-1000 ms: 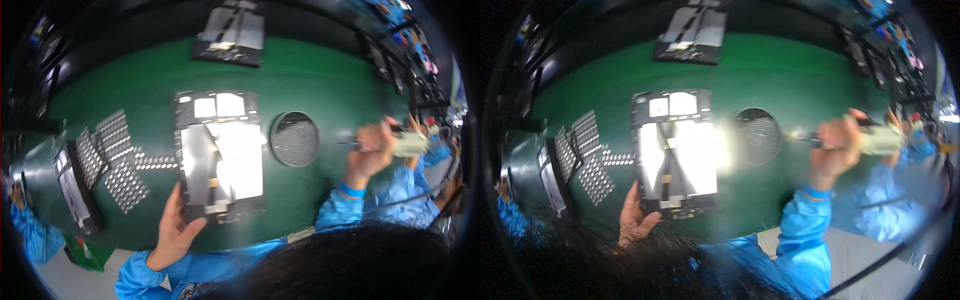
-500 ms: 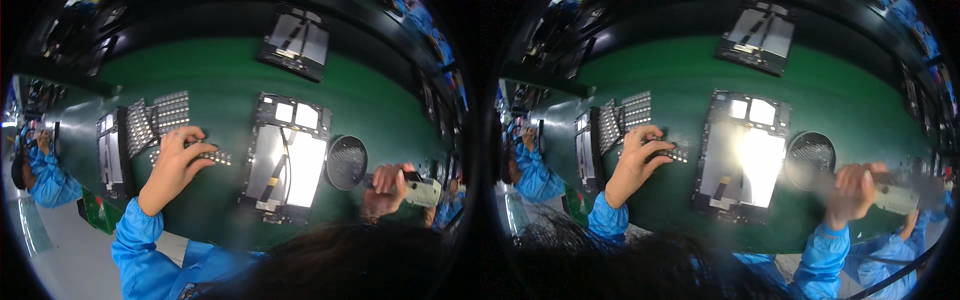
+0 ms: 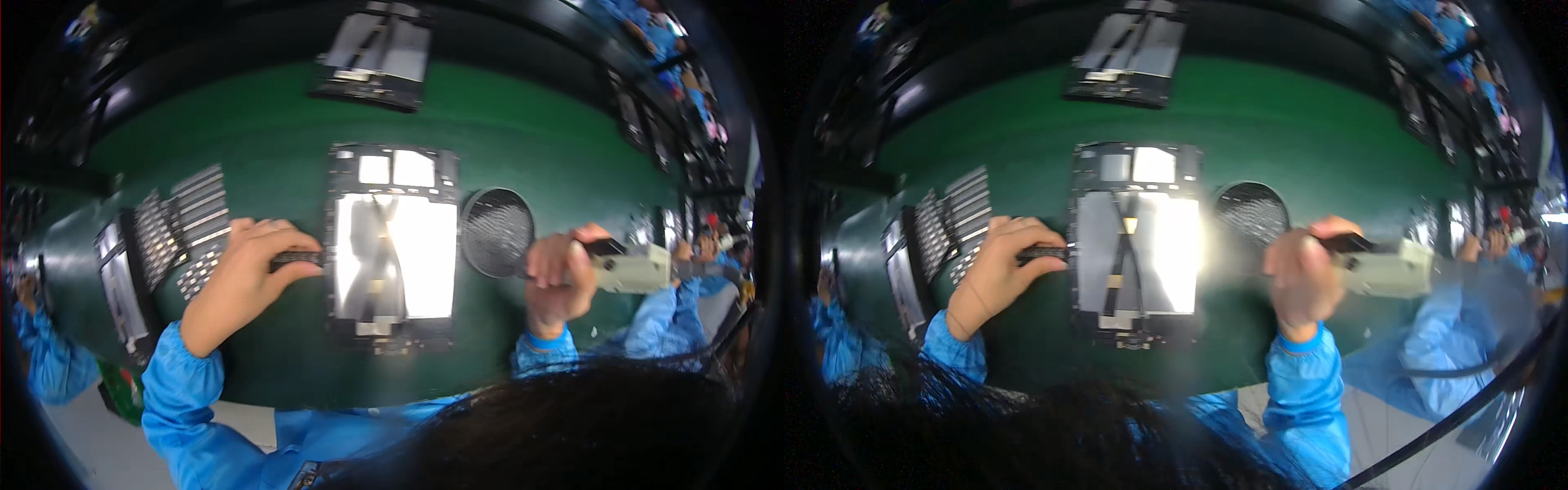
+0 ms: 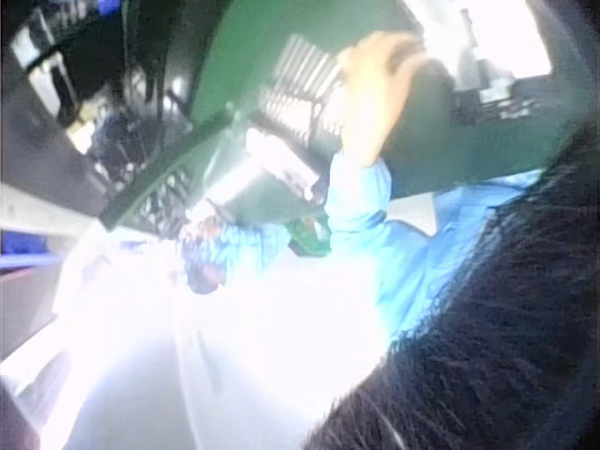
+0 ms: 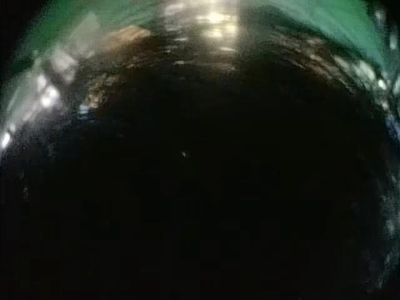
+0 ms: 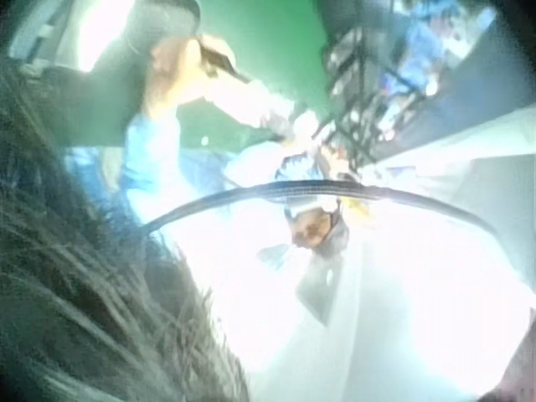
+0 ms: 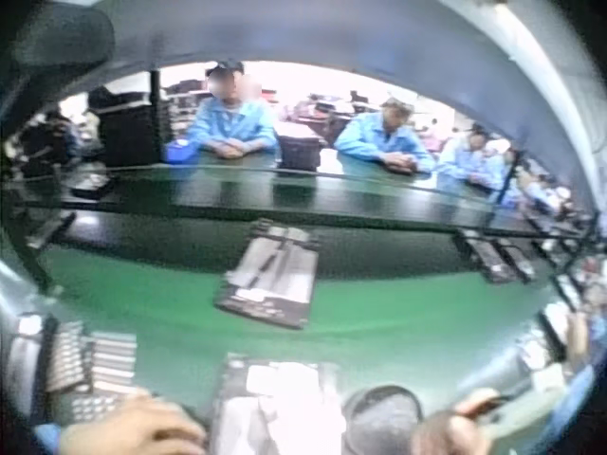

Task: The person assembles tablet frames on an assembly line by peeling adhesive pads from sheets, sticking them onto the tablet frames by hand, and placing the assembled frames onto the conveyor belt.

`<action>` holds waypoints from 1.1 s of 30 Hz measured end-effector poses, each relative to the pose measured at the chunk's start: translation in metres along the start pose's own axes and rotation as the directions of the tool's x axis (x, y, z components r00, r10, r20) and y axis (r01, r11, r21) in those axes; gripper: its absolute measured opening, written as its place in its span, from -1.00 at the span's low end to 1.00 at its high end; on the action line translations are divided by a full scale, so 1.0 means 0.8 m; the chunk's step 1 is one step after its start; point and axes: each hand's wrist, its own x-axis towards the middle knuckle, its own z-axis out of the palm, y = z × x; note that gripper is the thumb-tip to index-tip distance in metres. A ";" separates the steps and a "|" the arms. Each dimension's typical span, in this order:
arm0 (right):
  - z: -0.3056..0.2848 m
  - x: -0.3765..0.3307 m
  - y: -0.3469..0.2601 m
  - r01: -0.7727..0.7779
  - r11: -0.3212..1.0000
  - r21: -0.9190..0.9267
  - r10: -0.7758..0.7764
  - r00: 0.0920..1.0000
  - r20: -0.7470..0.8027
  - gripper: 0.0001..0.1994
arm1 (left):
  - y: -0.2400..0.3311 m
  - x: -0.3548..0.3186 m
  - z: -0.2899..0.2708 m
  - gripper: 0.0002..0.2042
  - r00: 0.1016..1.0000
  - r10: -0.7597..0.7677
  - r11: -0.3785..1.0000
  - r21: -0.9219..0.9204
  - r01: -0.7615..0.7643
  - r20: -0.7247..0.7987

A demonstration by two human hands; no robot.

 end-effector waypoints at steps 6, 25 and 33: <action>-0.009 0.014 0.008 0.041 0.997 -0.070 -0.041 0.999 -0.007 -0.80 | 0.019 0.010 0.025 -0.90 0.981 -0.122 0.983 0.119 0.140 -0.150; -0.027 0.026 0.027 0.014 0.985 -0.172 -0.028 0.996 -0.080 -0.82 | 0.023 -0.014 0.047 -0.82 0.900 -0.255 0.898 -0.432 0.085 -0.353; -0.010 0.016 0.016 0.088 0.983 -0.163 -0.087 0.996 0.014 -0.81 | 0.020 -0.021 0.029 -0.84 0.921 -0.373 0.594 -0.791 0.145 -0.111</action>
